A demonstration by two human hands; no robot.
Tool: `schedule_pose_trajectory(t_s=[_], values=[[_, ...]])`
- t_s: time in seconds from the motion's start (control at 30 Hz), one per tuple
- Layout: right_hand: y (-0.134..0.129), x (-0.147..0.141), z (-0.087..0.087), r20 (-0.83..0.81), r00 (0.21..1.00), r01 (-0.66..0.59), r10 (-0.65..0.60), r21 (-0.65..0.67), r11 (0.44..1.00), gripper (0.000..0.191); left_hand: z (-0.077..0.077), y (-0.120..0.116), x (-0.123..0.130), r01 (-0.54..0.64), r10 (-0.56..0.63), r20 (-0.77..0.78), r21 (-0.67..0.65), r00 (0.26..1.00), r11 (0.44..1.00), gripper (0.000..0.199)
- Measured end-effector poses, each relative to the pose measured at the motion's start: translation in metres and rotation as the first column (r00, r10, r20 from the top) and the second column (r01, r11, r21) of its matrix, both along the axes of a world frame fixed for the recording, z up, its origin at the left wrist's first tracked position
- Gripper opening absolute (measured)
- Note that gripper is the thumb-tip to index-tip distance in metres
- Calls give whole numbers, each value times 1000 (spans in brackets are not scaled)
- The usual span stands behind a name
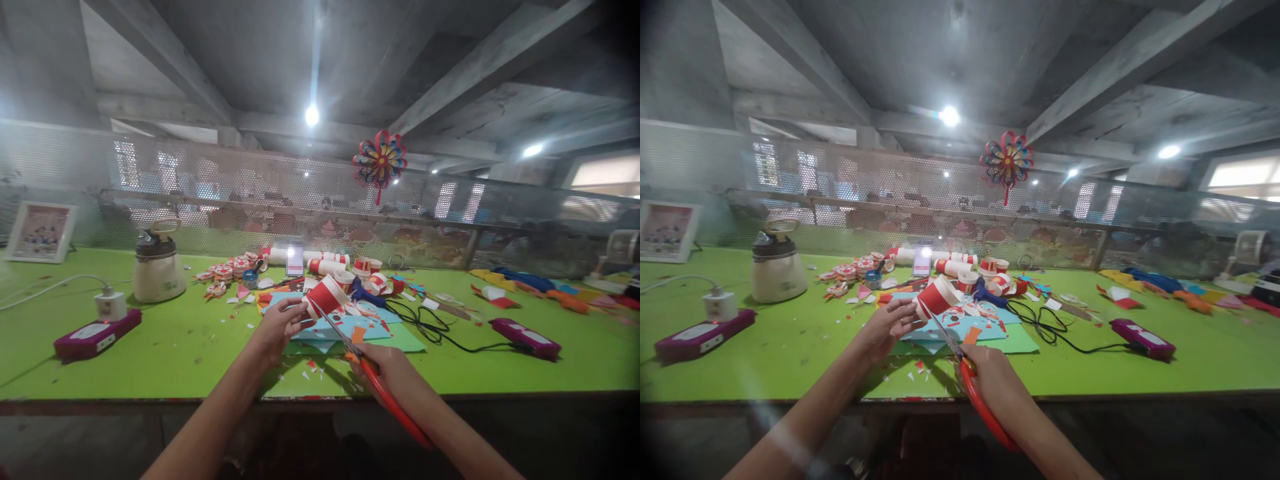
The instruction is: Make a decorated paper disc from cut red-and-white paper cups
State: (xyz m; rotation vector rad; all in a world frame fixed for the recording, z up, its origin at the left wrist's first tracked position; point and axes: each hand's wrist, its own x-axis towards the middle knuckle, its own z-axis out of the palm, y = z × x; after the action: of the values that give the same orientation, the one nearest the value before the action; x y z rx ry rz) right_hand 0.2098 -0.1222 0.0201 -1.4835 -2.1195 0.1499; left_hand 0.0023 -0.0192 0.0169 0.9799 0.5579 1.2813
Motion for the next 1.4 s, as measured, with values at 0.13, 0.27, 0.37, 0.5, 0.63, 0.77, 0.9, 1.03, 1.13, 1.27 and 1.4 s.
schedule_pose_trajectory(t_s=[0.13, 0.27, 0.37, 0.5, 0.63, 0.77, 0.9, 1.03, 1.13, 1.27, 1.4], values=[[-1, 0, 4, 1, 1000, -8, 8, -5, 1000, 22, 2, -2, 3, -11, 11, 8, 21, 1000, 1000, 37], [2, 1, 2, 1, 1000, -5, 5, 11, 1000, 24, 3, -4, 5, -32, 31, 12, 33, 999, 999, 40], [4, 1, -3, 1, 1000, -1, 1, 27, 1000, 24, 3, -4, 5, -42, 41, 9, 34, 999, 999, 44], [6, 1, -8, -7, 1000, -5, 6, 47, 999, 23, 4, -4, 6, -55, 55, 5, 36, 998, 998, 45], [9, 1, -10, -10, 1000, -7, 7, 51, 999, 22, 2, -2, 5, -68, 68, 5, 41, 998, 997, 43], [8, 0, -6, 2, 1000, -15, 15, 42, 999, 22, 2, -2, 4, -68, 67, 17, 46, 998, 997, 44], [6, -2, -1, 10, 1000, -15, 15, 35, 999, 22, 4, -4, 3, -58, 57, 24, 59, 998, 997, 44], [6, -2, 0, 5, 1000, -10, 10, 37, 999, 24, 6, -7, 4, -65, 63, 25, 75, 998, 995, 43], [6, -3, -2, 3, 1000, -3, 2, 44, 999, 25, 5, -7, 4, -69, 67, 30, 80, 997, 994, 43], [8, -3, -4, 1, 1000, 3, -3, 54, 999, 26, 4, -7, 5, -71, 68, 38, 82, 997, 994, 41], [11, -2, -5, 9, 1000, -1, 1, 55, 998, 25, 5, -7, 6, -68, 65, 38, 82, 997, 994, 41]])
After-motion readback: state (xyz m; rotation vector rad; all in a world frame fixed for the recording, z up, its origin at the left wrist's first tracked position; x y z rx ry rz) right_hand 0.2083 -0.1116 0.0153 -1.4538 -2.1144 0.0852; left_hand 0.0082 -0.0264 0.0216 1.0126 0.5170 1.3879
